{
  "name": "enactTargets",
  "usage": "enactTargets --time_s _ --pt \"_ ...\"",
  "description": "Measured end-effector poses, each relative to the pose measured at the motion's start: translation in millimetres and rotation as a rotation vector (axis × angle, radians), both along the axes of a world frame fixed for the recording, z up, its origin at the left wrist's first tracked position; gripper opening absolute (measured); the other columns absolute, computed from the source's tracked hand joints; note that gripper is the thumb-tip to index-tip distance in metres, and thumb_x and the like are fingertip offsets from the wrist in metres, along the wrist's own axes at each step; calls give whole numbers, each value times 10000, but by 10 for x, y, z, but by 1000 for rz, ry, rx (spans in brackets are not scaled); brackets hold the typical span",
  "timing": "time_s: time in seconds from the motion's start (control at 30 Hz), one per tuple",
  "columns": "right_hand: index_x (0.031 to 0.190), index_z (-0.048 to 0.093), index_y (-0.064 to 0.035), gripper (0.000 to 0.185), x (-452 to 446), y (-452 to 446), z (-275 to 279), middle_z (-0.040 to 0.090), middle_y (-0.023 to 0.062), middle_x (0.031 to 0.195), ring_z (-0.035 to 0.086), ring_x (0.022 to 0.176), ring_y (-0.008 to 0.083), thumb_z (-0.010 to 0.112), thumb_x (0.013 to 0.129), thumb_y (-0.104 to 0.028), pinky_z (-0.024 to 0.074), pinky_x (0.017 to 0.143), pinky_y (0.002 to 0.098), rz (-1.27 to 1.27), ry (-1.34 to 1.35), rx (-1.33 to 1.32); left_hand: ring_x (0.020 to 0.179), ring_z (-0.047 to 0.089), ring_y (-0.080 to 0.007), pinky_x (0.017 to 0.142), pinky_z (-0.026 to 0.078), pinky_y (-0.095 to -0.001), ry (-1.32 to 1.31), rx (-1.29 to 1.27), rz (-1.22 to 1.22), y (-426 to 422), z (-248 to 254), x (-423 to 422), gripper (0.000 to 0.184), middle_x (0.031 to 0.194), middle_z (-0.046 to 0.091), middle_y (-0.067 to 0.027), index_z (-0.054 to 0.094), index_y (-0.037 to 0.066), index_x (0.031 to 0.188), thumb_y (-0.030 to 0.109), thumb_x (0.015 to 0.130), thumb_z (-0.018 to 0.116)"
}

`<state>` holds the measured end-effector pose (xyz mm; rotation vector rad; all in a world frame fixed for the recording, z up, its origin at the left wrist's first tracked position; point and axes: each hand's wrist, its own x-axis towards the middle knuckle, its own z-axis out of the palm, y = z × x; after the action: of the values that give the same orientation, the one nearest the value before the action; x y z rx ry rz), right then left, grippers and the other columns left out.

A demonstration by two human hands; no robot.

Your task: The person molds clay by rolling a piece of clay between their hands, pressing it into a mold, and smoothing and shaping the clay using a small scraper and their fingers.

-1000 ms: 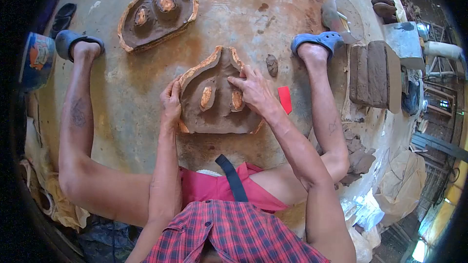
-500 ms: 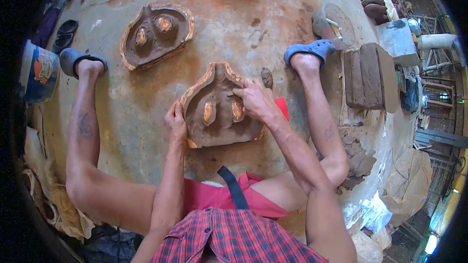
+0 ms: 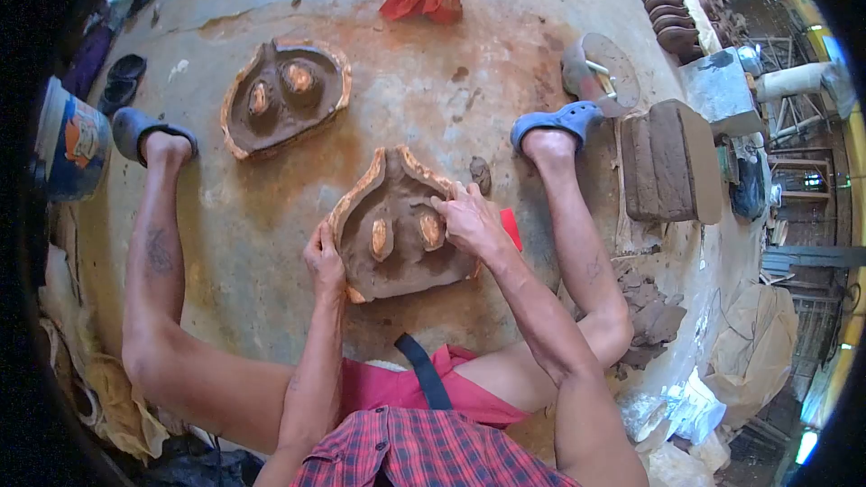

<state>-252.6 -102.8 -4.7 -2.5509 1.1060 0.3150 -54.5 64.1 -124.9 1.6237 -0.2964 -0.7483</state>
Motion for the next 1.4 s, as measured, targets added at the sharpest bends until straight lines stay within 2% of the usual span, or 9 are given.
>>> enactTargets --time_s 0.17,0.23,0.43,0.57,0.7,1.1,1.23,1.3,1.4 --pt "1379 648 -137 532 -158 43 -235 586 189 1172 557 1131 408 617 857 -41 510 964 481 -62 6 129 1010 659 -138 892 520 -312 65 10 38 41 -8 -35 372 1108 751 -98 699 -47 1247 245 1097 524" --pt "1363 672 -134 452 -170 77 -306 592 174 1079 585 1031 363 652 911 -115 502 898 448 -15 -80 -45 995 653 -134 886 519 -310 96 16 47 40 -99 -38 374 1095 751 -91 701 -50 1238 247 1097 523" --pt "1334 680 -115 442 -161 36 -150 610 179 1150 596 1093 372 628 897 -80 504 916 467 -34 103 88 943 642 -141 859 514 -318 66 23 60 15 -109 -46 390 1033 751 -85 711 -61 1187 268 1096 523" --pt "1300 692 -107 430 -250 159 -207 609 165 1091 604 1067 370 656 873 -82 515 891 468 -113 -47 -39 947 646 -143 859 516 -323 57 18 75 49 -33 -86 389 1028 752 -93 714 -57 1170 276 1093 528" --pt "1362 637 -82 475 -282 35 -200 610 206 1119 627 1073 401 596 890 -48 535 888 493 1 6 139 947 655 -159 863 520 -323 27 59 74 29 33 -80 383 1029 750 -88 716 -59 1152 268 1094 525" --pt "1109 651 31 374 -355 399 -356 618 267 1097 623 1037 442 658 737 -6 519 910 508 -132 -124 -24 883 623 -112 803 507 -292 115 -29 134 26 -156 -87 338 979 734 -53 727 -42 1111 237 1092 538" --pt "1196 662 58 389 -332 383 -260 630 283 1034 626 1021 458 633 817 -22 514 898 521 -160 -58 129 878 619 -111 798 505 -290 131 -46 136 12 -123 -101 336 977 731 -47 727 -44 1111 234 1092 539" --pt "1105 666 70 298 -220 648 -324 623 309 1024 628 1011 471 643 830 -40 514 902 537 -324 -145 -70 890 628 -109 806 508 -289 118 -46 113 44 -142 -85 334 988 734 -43 730 -39 1111 235 1091 539" --pt "1098 668 70 298 -236 544 -175 619 322 1035 625 1030 463 665 827 -51 515 924 521 -243 -46 46 888 635 -107 802 512 -289 135 -36 110 29 -154 -72 335 996 737 -41 733 -33 1111 237 1092 535"
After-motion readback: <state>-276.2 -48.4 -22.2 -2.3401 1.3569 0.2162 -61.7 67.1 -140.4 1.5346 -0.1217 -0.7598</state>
